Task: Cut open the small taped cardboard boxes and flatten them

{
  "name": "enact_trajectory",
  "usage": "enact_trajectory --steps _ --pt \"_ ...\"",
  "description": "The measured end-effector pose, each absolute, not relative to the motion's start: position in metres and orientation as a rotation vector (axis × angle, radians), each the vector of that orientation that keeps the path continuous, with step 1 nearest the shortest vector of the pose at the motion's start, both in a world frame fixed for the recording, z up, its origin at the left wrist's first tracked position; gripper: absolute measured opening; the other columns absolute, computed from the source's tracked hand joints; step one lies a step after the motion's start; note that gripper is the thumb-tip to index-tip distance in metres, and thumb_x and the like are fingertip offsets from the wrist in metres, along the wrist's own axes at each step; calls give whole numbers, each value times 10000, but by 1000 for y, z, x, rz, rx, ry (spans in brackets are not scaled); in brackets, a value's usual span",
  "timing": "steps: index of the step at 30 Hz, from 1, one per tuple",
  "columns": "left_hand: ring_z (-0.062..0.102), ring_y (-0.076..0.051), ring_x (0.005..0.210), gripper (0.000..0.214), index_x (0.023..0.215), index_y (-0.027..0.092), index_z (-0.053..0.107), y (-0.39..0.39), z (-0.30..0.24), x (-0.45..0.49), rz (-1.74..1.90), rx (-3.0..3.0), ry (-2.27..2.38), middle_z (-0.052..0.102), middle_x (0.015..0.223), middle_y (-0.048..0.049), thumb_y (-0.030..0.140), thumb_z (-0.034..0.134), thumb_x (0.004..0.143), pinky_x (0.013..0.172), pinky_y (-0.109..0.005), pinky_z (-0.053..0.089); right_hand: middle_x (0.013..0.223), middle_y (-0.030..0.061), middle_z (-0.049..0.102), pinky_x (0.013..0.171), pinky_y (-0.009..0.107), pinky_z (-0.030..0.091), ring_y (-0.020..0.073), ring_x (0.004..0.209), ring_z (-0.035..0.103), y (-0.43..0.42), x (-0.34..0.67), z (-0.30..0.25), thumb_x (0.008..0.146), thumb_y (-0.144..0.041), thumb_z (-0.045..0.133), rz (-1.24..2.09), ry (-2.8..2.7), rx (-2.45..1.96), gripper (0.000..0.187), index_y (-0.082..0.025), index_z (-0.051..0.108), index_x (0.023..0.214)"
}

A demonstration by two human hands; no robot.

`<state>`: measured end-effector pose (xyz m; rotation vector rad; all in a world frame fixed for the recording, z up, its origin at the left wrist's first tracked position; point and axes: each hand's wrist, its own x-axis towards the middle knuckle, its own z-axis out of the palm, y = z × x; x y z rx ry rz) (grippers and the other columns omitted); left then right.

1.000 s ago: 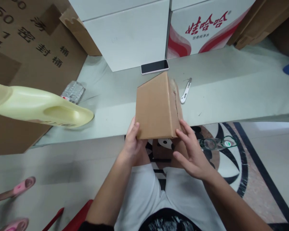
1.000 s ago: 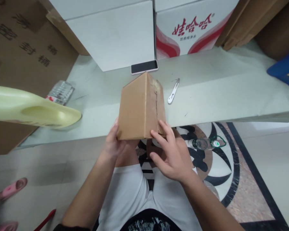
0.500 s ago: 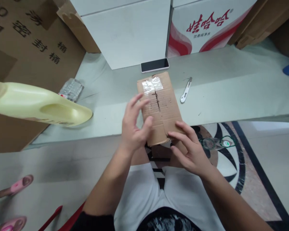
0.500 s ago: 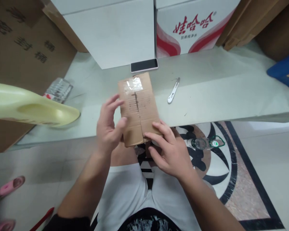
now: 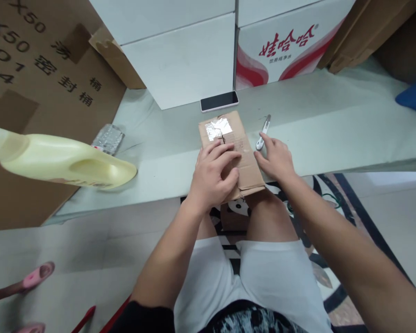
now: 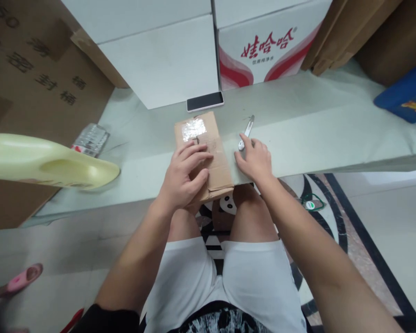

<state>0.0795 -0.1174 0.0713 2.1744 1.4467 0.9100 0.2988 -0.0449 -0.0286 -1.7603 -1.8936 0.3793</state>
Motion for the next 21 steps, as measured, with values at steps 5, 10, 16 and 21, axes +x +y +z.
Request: enact_trajectory --steps 5,10,16,21 --pt "465 -342 1453 307 1141 232 727 -117 72 80 918 2165 1448 678 1402 -68 258 588 868 1259 -555 300 1418 202 571 1069 640 370 414 1333 464 -39 289 -35 921 -365 587 256 -1985 -1823 336 -225 674 1214" --pt "478 -336 1438 289 1123 225 729 -116 71 81 945 2162 1438 687 1384 -67 261 588 874 1258 -552 308 1037 173 644 926 478 443 318 1030 555 -42 297 -40 894 -218 452 277 -1837 -1785 199 -186 639 954" --pt "492 -330 1422 274 1113 242 728 -117 70 83 968 2140 1439 691 1376 -60 254 597 873 1252 -562 313 918 103 618 869 468 510 277 888 587 -40 314 -37 863 -239 472 371 -1719 -1684 470 -159 584 1312" --pt "488 -326 1426 275 1114 223 734 -118 68 85 1010 2134 1446 701 1360 -68 263 588 884 1247 -533 330 1266 162 578 847 479 553 249 912 641 -54 316 16 956 -284 420 392 -1716 -1394 655 -254 283 1595"
